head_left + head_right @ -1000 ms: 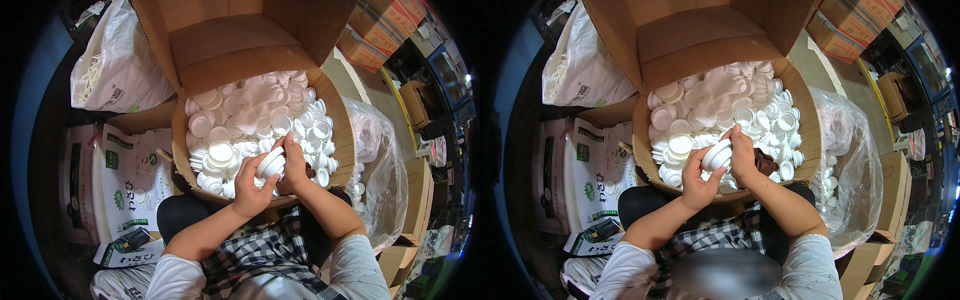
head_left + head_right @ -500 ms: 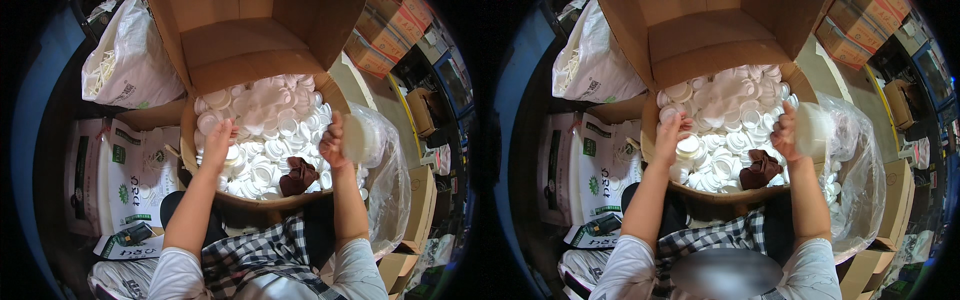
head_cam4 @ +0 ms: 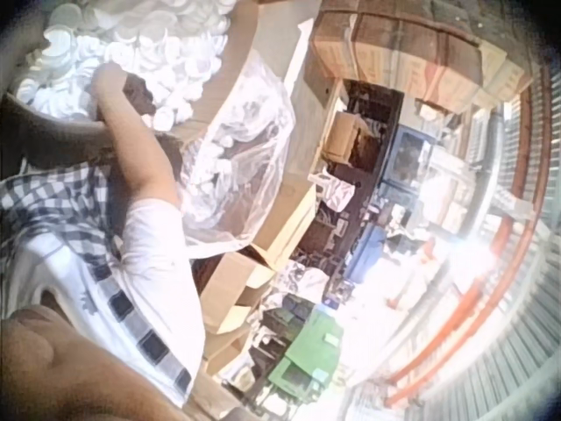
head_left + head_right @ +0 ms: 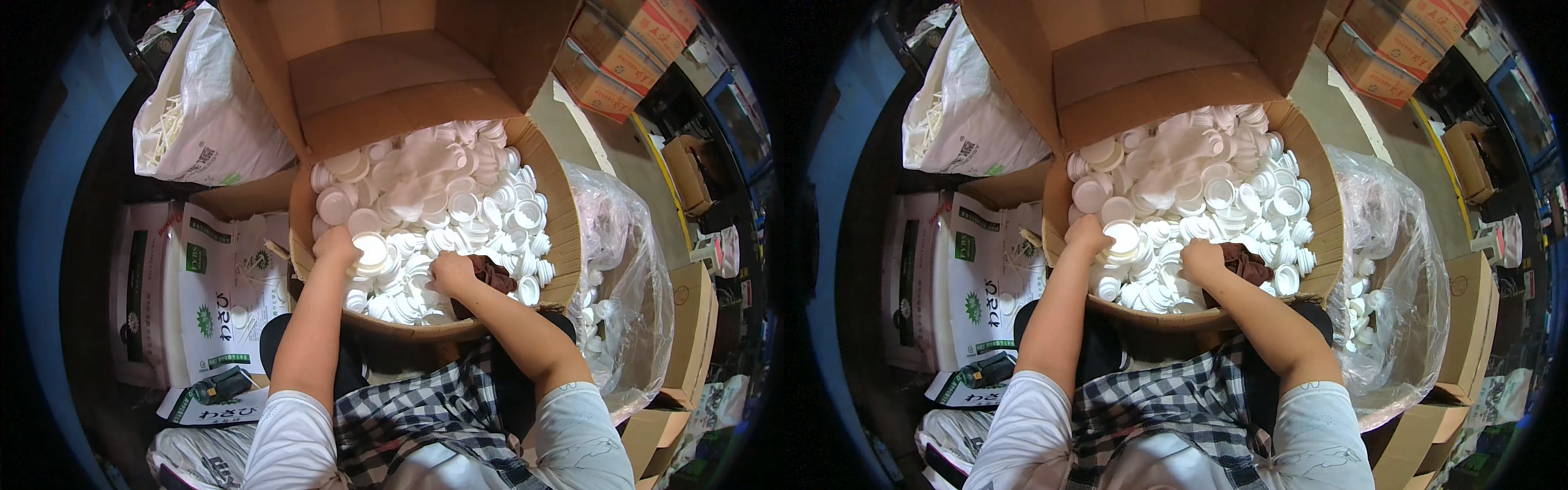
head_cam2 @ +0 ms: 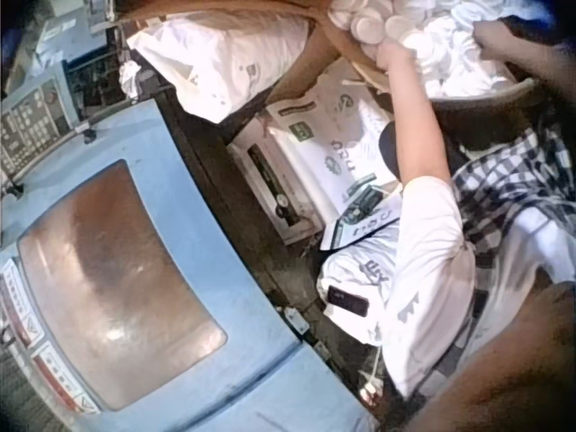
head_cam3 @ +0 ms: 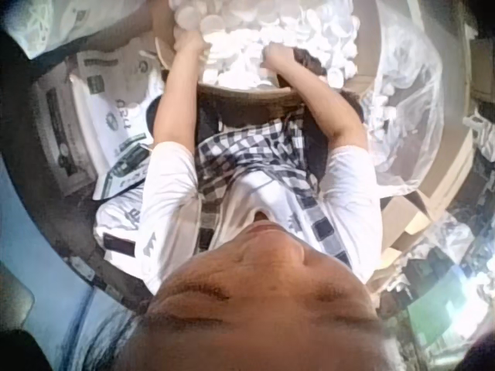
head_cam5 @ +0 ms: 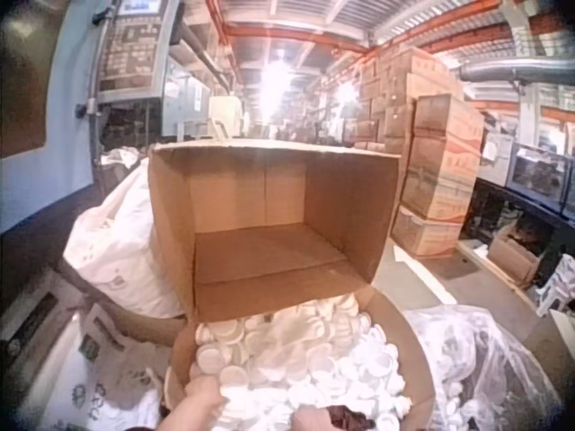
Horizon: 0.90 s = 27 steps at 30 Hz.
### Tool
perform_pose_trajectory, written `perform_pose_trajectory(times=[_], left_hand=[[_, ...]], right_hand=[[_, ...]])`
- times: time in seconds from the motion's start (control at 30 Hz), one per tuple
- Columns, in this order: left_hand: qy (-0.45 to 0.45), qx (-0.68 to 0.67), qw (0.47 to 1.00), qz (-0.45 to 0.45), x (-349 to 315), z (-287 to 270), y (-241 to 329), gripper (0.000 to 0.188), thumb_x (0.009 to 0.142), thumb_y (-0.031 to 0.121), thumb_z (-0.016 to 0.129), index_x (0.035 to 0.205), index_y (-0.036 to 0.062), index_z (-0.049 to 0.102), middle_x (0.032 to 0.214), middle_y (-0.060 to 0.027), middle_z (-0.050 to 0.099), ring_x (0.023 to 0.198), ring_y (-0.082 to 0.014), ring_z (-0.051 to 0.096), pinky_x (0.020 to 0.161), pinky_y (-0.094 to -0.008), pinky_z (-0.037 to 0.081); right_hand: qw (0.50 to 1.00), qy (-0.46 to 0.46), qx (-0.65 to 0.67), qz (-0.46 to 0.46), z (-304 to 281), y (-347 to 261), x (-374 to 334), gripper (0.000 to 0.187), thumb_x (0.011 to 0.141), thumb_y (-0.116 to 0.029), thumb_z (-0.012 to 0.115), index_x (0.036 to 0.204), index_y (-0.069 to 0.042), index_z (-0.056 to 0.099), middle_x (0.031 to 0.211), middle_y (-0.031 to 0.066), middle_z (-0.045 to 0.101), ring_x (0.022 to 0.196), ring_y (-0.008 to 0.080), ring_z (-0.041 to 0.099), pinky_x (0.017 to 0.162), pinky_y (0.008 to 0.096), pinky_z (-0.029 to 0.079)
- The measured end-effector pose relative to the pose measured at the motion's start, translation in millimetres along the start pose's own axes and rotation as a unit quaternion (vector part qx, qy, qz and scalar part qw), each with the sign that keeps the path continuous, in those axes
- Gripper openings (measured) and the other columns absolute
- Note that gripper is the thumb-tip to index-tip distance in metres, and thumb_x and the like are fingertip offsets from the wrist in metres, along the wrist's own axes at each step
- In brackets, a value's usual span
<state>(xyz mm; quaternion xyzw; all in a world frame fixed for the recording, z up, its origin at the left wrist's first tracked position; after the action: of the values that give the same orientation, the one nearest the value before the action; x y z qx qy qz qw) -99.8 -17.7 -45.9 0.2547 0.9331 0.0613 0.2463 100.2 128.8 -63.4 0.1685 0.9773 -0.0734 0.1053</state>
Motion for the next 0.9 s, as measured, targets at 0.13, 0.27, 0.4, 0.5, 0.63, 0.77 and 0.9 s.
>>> perform_pose_trajectory(times=[0.13, 0.27, 0.4, 0.5, 0.63, 0.77, 0.9], left_hand=[[0.063, -0.138, 0.988, 0.041, 9.8, 3.6, -5.7, 0.034, 0.07, 0.025, 0.063, 0.096, 0.0031, 0.058, 0.092, -0.0168, 0.063, 0.089, -0.0279, 0.061, 0.075, -0.0368, 0.049], [0.09, -0.442, 0.89, 0.066, -7.6, -10.6, 21.9, 0.027, 0.075, 0.017, 0.053, 0.096, 0.001, 0.05, 0.092, -0.0163, 0.061, 0.083, -0.0282, 0.061, 0.069, -0.0368, 0.051], [-0.131, -0.758, 0.635, 0.077, -50.1, -40.0, 39.5, 0.034, 0.081, 0.015, 0.042, 0.112, 0.0006, 0.042, 0.106, -0.0183, 0.054, 0.084, -0.031, 0.061, 0.064, -0.0444, 0.055], [-0.247, -0.813, 0.509, 0.137, -77.5, -49.0, 38.6, 0.04, 0.085, 0.019, 0.038, 0.121, 0.0002, 0.038, 0.114, -0.0192, 0.051, 0.092, -0.0322, 0.06, 0.068, -0.046, 0.054], [-0.3, -0.845, 0.404, 0.179, -102.0, -58.6, 48.0, 0.045, 0.091, 0.025, 0.032, 0.129, 0.0008, 0.035, 0.123, -0.0177, 0.048, 0.103, -0.032, 0.056, 0.078, -0.0484, 0.051], [-0.33, -0.855, 0.352, 0.191, -101.3, -57.4, 46.6, 0.046, 0.091, 0.025, 0.029, 0.129, 0.0001, 0.035, 0.124, -0.017, 0.048, 0.109, -0.0331, 0.051, 0.086, -0.0512, 0.046], [-0.329, -0.865, 0.329, 0.19, -102.0, -54.7, 46.1, 0.049, 0.09, 0.027, 0.029, 0.13, -0.0013, 0.034, 0.127, -0.0193, 0.046, 0.111, -0.0366, 0.049, 0.088, -0.052, 0.043]], right_hand=[[0.989, 0.033, 0.137, 0.05, -25.3, 5.0, 5.3, 0.028, 0.065, -0.032, 0.068, 0.073, -0.007, 0.062, 0.076, 0.0125, 0.063, 0.073, 0.0291, 0.06, 0.066, 0.041, 0.047], [0.795, 0.09, 0.582, 0.145, -56.0, 38.3, 5.4, 0.015, 0.068, -0.008, 0.059, 0.08, -0.002, 0.053, 0.074, 0.0069, 0.058, 0.067, 0.0164, 0.057, 0.06, 0.0286, 0.046], [0.633, 0.21, 0.734, 0.131, -89.7, 30.7, -13.5, 0.034, 0.07, -0.002, 0.053, 0.104, -0.001, 0.05, 0.088, 0.0092, 0.057, 0.07, 0.0165, 0.057, 0.057, 0.0257, 0.048], [0.536, 0.177, 0.815, 0.135, -110.6, 14.5, -26.5, 0.045, 0.072, -0.004, 0.048, 0.116, -0.002, 0.045, 0.094, 0.0096, 0.056, 0.069, 0.0188, 0.058, 0.055, 0.0281, 0.051], [0.476, 0.034, 0.872, 0.106, -127.9, 8.8, -41.0, 0.042, 0.088, -0.023, 0.043, 0.124, -0.001, 0.037, 0.104, 0.0148, 0.058, 0.087, 0.0301, 0.062, 0.051, 0.0347, 0.055], [0.448, 0.015, 0.89, 0.081, -141.5, -1.9, -44.2, 0.048, 0.092, -0.035, 0.035, 0.125, 0.0, 0.038, 0.112, 0.0195, 0.054, 0.096, 0.0378, 0.059, 0.054, 0.0357, 0.057], [0.421, -0.04, 0.906, -0.008, -133.2, 1.8, -46.3, 0.05, 0.09, -0.034, 0.037, 0.129, -0.003, 0.033, 0.116, 0.017, 0.052, 0.098, 0.033, 0.058, 0.063, 0.0404, 0.057]])
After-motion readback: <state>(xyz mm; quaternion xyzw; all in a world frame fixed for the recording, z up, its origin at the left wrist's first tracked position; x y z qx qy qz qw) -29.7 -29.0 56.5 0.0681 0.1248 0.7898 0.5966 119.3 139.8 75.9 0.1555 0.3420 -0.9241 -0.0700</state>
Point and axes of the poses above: each hand's wrist, its own x-axis towards the middle knuckle, its own z-axis out of the palm, y = z × x, the point moved 1 cm from there along x, towards the middle knuckle
